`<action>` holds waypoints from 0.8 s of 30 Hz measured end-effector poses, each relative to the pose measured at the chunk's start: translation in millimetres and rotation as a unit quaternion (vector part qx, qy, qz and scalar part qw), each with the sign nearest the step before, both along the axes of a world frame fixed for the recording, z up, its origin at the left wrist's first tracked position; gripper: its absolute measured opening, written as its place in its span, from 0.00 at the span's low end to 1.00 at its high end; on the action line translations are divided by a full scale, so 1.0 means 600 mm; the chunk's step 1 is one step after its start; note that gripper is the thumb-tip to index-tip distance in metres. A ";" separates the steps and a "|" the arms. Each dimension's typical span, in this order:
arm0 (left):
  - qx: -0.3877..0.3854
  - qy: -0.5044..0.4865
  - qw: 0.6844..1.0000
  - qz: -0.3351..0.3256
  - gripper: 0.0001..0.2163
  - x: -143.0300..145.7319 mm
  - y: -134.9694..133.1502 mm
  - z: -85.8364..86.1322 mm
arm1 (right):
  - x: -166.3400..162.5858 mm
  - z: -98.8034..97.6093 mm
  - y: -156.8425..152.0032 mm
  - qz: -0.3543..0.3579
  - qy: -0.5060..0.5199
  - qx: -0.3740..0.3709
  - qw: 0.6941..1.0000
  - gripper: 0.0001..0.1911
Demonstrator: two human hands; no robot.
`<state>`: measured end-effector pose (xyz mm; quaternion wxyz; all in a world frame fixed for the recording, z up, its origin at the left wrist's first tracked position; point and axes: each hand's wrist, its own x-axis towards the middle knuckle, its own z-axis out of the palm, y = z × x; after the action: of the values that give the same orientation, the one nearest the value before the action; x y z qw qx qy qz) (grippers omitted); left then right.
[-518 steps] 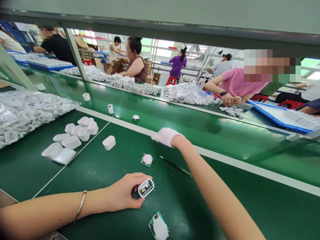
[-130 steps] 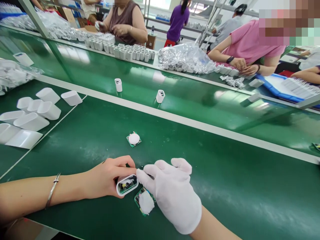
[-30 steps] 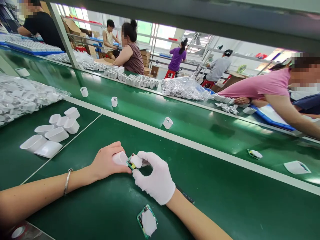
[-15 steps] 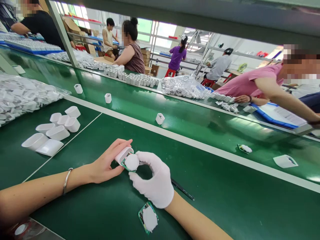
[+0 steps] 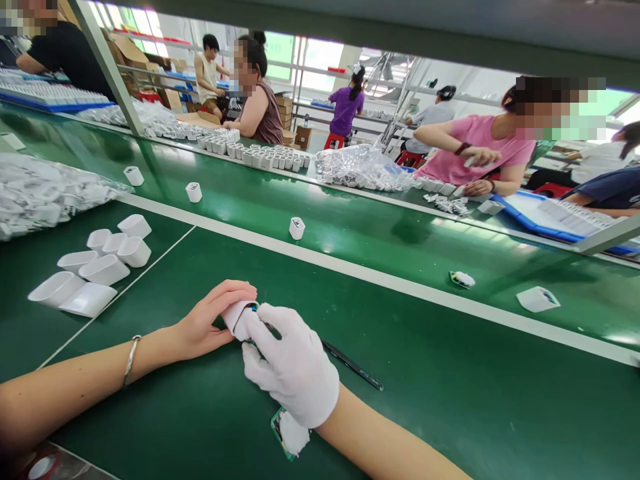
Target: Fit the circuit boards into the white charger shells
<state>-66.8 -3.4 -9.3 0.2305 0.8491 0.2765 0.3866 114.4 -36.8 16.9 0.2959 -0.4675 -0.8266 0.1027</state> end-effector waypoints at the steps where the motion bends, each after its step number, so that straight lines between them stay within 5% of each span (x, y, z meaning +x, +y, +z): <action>1: -0.004 0.005 1.000 -0.004 0.20 0.000 -0.001 0.000 | -0.001 0.003 -0.001 0.003 -0.005 0.004 1.000 0.13; 6: -0.027 -0.008 1.000 0.010 0.19 0.002 -0.001 0.001 | 0.009 0.011 0.003 0.018 0.108 -0.037 0.993 0.21; 10: -0.040 -0.028 0.999 0.005 0.22 0.007 0.001 0.000 | 0.009 0.009 0.016 0.050 0.310 -0.306 0.899 0.35; 13: -0.099 -0.016 0.995 -0.014 0.22 0.009 -0.001 0.001 | 0.005 0.015 0.028 0.052 0.306 -0.419 0.853 0.33; 15: -0.151 -0.006 0.988 -0.026 0.23 0.009 -0.001 0.003 | 0.013 0.031 0.036 0.027 0.225 -0.401 0.888 0.26; 18: -0.207 0.011 0.977 -0.047 0.24 0.008 0.001 0.004 | 0.046 0.065 0.046 -0.081 -0.064 -0.333 0.937 0.21; 21: -0.230 0.025 0.971 -0.063 0.25 0.007 0.004 0.001 | 0.089 0.085 0.057 -0.162 -0.331 -0.342 0.864 0.18; 24: -0.235 0.032 0.969 -0.068 0.25 0.007 0.007 -0.002 | 0.117 0.077 0.068 -0.122 -0.399 -0.380 0.825 0.07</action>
<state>-62.7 0.6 -10.3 0.4403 0.7998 0.3084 0.2672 184.9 4.3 63.2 -0.2510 -0.6402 -0.7044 0.1758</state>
